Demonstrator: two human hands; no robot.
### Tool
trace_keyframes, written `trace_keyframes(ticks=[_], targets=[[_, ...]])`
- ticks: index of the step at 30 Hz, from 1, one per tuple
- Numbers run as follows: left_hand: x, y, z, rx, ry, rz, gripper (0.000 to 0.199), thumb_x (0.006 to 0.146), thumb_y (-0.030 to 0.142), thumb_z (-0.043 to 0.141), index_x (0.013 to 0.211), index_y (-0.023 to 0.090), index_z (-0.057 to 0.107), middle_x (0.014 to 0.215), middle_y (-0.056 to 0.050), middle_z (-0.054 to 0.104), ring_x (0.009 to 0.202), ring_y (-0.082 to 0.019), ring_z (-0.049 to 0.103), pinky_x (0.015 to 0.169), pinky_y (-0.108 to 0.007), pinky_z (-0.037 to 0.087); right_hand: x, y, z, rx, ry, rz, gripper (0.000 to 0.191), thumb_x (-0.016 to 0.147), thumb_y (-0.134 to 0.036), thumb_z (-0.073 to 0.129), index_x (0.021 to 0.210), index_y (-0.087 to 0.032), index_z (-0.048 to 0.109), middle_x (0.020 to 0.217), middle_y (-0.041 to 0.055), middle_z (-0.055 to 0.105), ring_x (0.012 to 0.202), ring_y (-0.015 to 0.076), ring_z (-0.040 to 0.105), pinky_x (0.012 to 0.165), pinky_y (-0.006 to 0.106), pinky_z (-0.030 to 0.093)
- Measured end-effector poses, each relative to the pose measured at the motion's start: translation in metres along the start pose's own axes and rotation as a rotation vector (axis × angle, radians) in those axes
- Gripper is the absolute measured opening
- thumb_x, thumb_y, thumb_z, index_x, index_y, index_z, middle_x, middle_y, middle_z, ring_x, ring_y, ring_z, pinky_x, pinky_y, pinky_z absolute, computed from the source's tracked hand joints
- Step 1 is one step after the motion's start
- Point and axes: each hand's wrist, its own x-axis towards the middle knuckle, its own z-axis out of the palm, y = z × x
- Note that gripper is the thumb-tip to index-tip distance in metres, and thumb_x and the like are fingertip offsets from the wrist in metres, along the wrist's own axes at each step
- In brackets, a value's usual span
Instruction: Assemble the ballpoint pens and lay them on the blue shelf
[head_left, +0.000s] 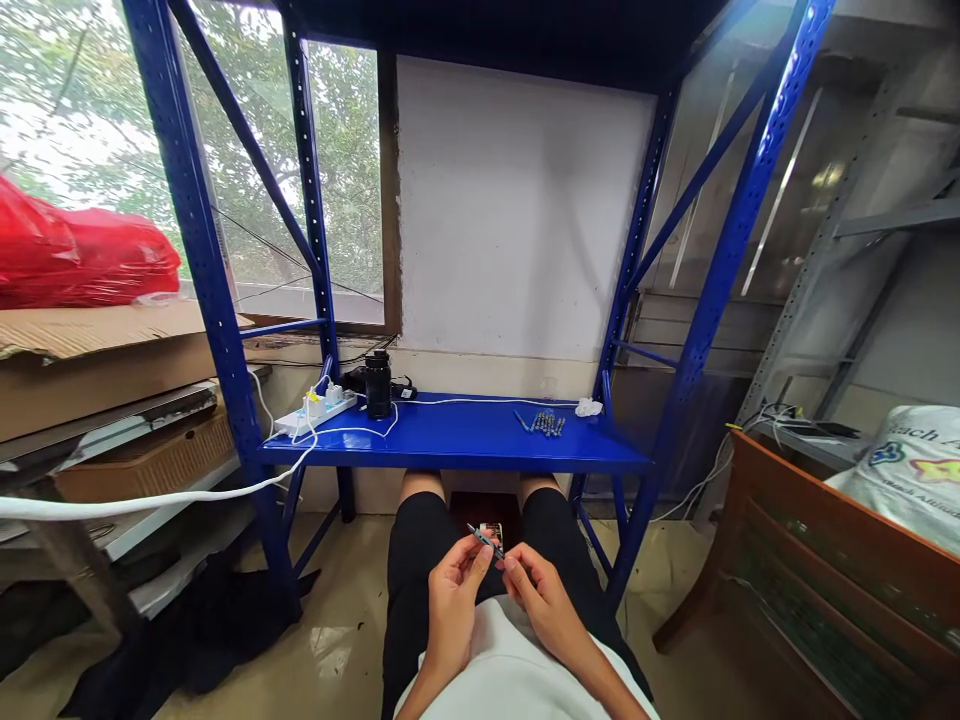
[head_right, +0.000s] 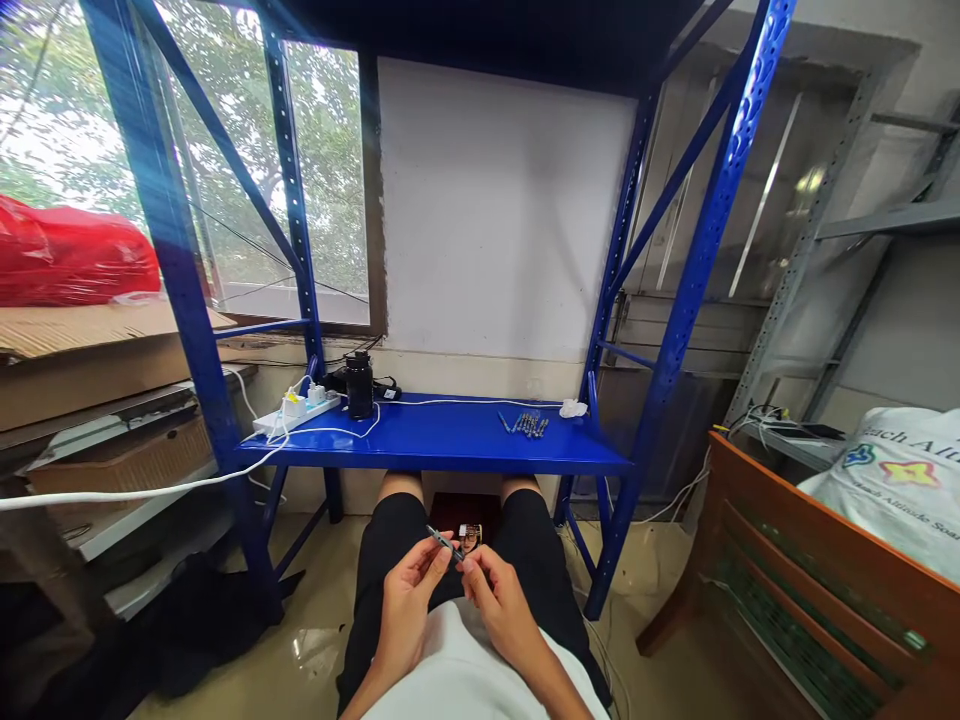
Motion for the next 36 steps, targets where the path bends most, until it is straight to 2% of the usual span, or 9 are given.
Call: trace_keyframes(ticks=[4,10,15,18,20,24,27,30,36], targets=[[-0.001,0.000,-0.001,0.013,0.010,0.015,0.040,0.085,0.048,0.087,0.107,0.016,0.082,0.110,-0.014,0.081,0.104,-0.028,0.074,0.097,-0.035,0.055,-0.001,-0.003,0.002,-0.023,0.029,-0.040,0.038,0.108,-0.057,0.055,0.095,-0.021,0.058,0.082,0.0007,0.063,0.075,0.0168,0.054,0.070,0.028,0.040],[-0.003,0.003,0.000,0.016,0.049,0.013,0.037,0.086,0.048,0.086,0.103,0.016,0.079,0.102,-0.011,0.079,0.099,-0.026,0.073,0.093,-0.034,0.055,-0.001,-0.008,0.002,-0.108,0.026,-0.052,0.037,0.109,-0.056,0.050,0.104,-0.021,0.061,0.079,-0.0005,0.060,0.072,0.0171,0.053,0.068,0.029,0.039],[-0.003,0.004,0.001,-0.010,0.000,0.013,0.036,0.087,0.048,0.085,0.102,0.017,0.077,0.105,-0.011,0.078,0.103,-0.026,0.072,0.096,-0.034,0.054,-0.001,-0.010,0.001,-0.143,0.023,-0.087,0.032,0.111,-0.051,0.050,0.105,-0.022,0.060,0.080,-0.0004,0.063,0.075,0.0178,0.059,0.074,0.029,0.043],[-0.002,0.004,0.001,-0.007,0.086,0.023,0.035,0.084,0.048,0.088,0.091,0.018,0.072,0.088,-0.005,0.074,0.087,-0.020,0.069,0.084,-0.028,0.054,-0.001,-0.008,0.001,-0.136,0.014,-0.099,0.029,0.110,-0.050,0.053,0.105,-0.022,0.060,0.085,0.0015,0.067,0.079,0.0187,0.064,0.076,0.029,0.046],[-0.001,0.005,0.000,-0.009,0.147,0.026,0.037,0.082,0.049,0.090,0.090,0.018,0.071,0.085,-0.003,0.072,0.082,-0.018,0.066,0.080,-0.026,0.053,-0.001,-0.007,0.001,-0.147,0.014,-0.102,0.030,0.109,-0.050,0.053,0.107,-0.021,0.061,0.085,0.0021,0.068,0.079,0.0188,0.065,0.076,0.029,0.047],[-0.001,0.007,-0.001,-0.019,0.165,0.025,0.040,0.084,0.051,0.087,0.101,0.018,0.074,0.103,-0.008,0.078,0.094,-0.021,0.069,0.088,-0.030,0.053,-0.002,-0.009,-0.001,-0.239,0.020,-0.109,0.038,0.110,-0.051,0.050,0.123,-0.020,0.067,0.084,0.0019,0.068,0.074,0.0179,0.060,0.069,0.028,0.043],[0.000,0.008,-0.001,-0.009,0.134,0.015,0.040,0.086,0.052,0.085,0.103,0.017,0.075,0.107,-0.011,0.080,0.097,-0.023,0.071,0.090,-0.032,0.053,-0.003,-0.011,-0.001,-0.315,0.018,-0.101,0.044,0.110,-0.052,0.049,0.130,-0.020,0.072,0.082,0.0014,0.067,0.068,0.0164,0.055,0.064,0.028,0.038],[0.000,0.007,-0.001,-0.007,0.111,0.012,0.039,0.088,0.051,0.083,0.105,0.017,0.075,0.111,-0.013,0.080,0.100,-0.025,0.072,0.090,-0.033,0.054,-0.004,-0.010,-0.001,-0.339,0.027,-0.096,0.044,0.111,-0.052,0.048,0.129,-0.021,0.074,0.082,0.0018,0.069,0.069,0.0167,0.055,0.067,0.029,0.039],[-0.002,0.013,0.001,-0.085,0.239,0.035,0.046,0.091,0.055,0.079,0.116,0.018,0.070,0.122,-0.015,0.079,0.113,-0.029,0.074,0.097,-0.040,0.055,-0.003,-0.003,-0.003,-0.354,0.098,-0.111,0.040,0.109,-0.053,0.051,0.116,-0.020,0.074,0.085,0.0029,0.065,0.073,0.0183,0.056,0.070,0.029,0.043]])
